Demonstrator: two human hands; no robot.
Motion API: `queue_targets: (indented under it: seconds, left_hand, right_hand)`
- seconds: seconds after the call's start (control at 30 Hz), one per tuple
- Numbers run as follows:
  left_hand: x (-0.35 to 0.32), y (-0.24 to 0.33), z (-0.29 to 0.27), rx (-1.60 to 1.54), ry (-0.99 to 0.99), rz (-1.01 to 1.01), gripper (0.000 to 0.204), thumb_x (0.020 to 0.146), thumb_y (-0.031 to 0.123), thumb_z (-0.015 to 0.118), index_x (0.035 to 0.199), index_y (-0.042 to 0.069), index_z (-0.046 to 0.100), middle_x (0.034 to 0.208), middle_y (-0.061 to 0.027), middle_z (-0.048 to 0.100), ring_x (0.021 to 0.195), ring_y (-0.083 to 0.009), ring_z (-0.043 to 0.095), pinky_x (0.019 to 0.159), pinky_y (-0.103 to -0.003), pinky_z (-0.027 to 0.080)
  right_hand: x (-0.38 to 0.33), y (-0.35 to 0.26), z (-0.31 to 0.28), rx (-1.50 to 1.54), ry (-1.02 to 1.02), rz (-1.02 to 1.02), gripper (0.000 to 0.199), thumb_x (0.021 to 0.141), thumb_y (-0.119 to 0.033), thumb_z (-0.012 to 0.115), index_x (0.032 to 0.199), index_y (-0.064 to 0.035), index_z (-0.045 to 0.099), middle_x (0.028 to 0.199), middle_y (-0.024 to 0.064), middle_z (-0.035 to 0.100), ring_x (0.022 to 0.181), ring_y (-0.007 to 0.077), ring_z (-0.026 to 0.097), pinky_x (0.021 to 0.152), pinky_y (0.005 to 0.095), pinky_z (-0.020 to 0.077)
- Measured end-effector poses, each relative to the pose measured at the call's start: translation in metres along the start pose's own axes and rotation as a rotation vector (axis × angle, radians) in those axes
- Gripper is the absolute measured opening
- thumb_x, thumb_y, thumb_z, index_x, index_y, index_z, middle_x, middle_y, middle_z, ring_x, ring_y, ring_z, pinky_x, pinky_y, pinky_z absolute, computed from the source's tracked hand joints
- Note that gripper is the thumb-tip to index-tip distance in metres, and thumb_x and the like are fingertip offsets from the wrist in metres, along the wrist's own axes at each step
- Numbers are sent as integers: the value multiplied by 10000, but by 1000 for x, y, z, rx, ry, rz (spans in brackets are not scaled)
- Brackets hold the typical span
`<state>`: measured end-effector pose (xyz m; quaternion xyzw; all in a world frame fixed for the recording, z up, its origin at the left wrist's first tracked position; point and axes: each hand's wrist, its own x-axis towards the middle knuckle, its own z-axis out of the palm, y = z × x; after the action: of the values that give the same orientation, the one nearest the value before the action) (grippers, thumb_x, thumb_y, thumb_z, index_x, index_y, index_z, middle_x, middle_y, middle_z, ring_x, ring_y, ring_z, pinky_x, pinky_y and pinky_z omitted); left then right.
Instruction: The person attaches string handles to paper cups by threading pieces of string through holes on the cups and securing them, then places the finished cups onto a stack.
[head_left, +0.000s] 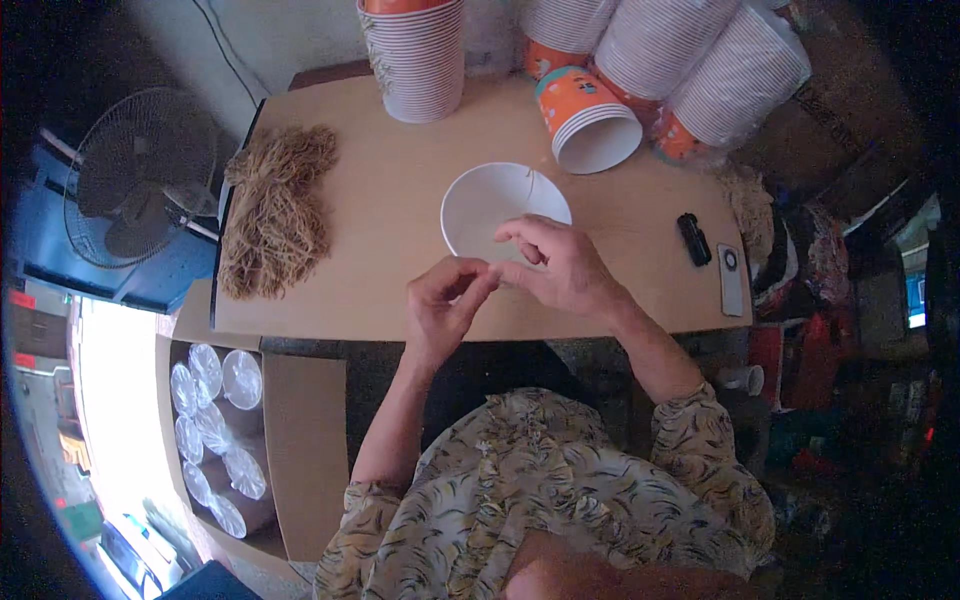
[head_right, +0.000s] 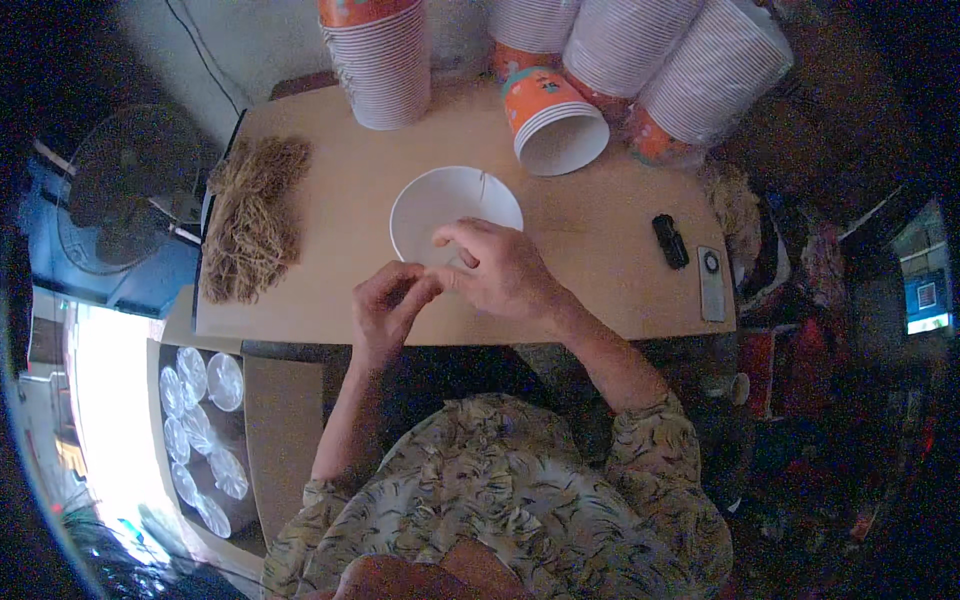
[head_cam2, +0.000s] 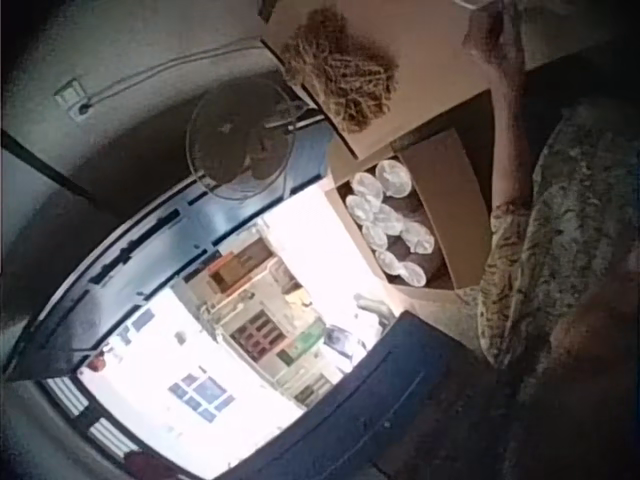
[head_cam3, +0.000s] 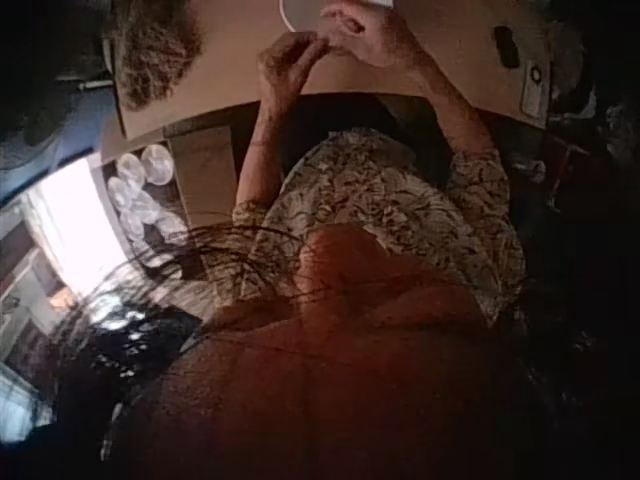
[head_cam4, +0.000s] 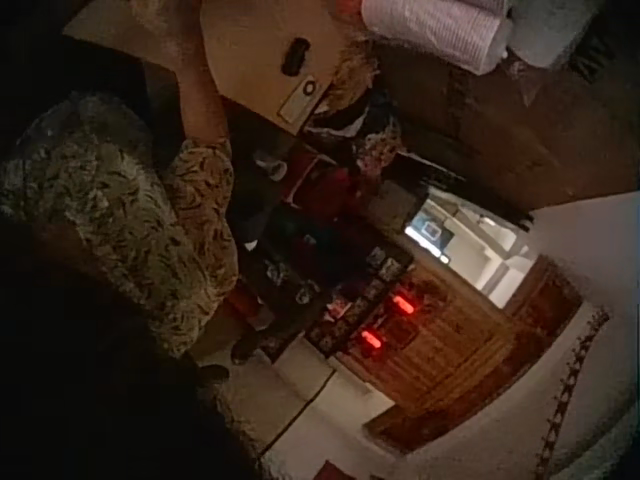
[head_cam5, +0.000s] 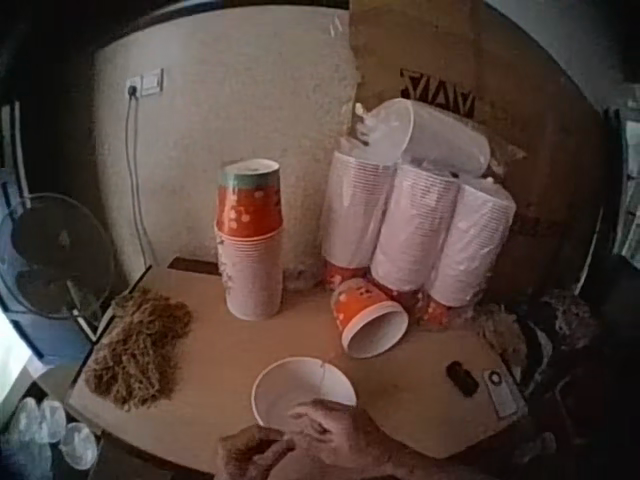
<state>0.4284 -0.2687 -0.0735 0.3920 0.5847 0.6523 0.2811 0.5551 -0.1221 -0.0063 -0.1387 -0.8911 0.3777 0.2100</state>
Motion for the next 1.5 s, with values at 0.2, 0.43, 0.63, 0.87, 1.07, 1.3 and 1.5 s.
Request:
queue_targets:
  seconds: [0.2,0.43,0.63,0.87,1.07,1.3,1.5]
  left_hand:
    - [1,2,0,166,-30,172,64,904,-4,676,962,-30,684,882,-107,691,821,-162,696,707,-273,573]
    - [6,-3,-7,400,-110,453,130,835,-46,709,957,1,698,997,-115,711,849,-203,711,717,-299,577]
    - [10,6,2,416,-168,302,141,830,-50,698,952,21,704,949,-120,701,859,-233,705,719,-335,570]
    - [14,-6,-10,-330,227,-2,118,928,7,609,958,27,721,937,-87,716,832,-162,678,761,-297,536]
    - [32,14,-32,-978,141,-16,145,1028,120,539,1091,38,641,999,-83,686,846,-152,651,749,-257,506]
    - [57,33,-28,-1163,57,-23,176,1024,120,539,1159,44,622,1014,-85,686,866,-160,660,772,-265,520]
    - [129,68,-69,-1323,28,-165,173,1004,219,589,1098,77,620,990,-45,674,799,-112,617,646,-205,503]
  right_hand:
    - [-10,15,-15,141,-42,-25,76,876,-36,697,889,4,634,736,31,524,638,89,488,573,277,399]
    - [-16,32,-24,324,163,44,46,890,-8,670,871,11,632,790,-1,550,744,95,506,647,253,409]
    - [9,-2,-28,81,55,-238,91,816,-66,712,850,-26,639,797,95,585,805,284,596,768,391,489]
    - [32,-48,-17,-109,-22,-581,547,784,-235,802,1283,-96,626,1391,135,517,1325,331,477,1085,476,377]
    - [28,0,-64,-123,176,-343,1206,552,-458,940,1505,-29,338,1586,220,230,1476,357,239,1191,489,220]
    - [45,6,-69,98,172,-324,1511,469,-470,983,1558,23,58,1596,162,175,1466,323,258,1197,478,236]
    - [96,-20,-115,-65,190,-443,1358,576,-342,930,1554,28,63,1551,187,261,1431,321,322,1183,460,282]
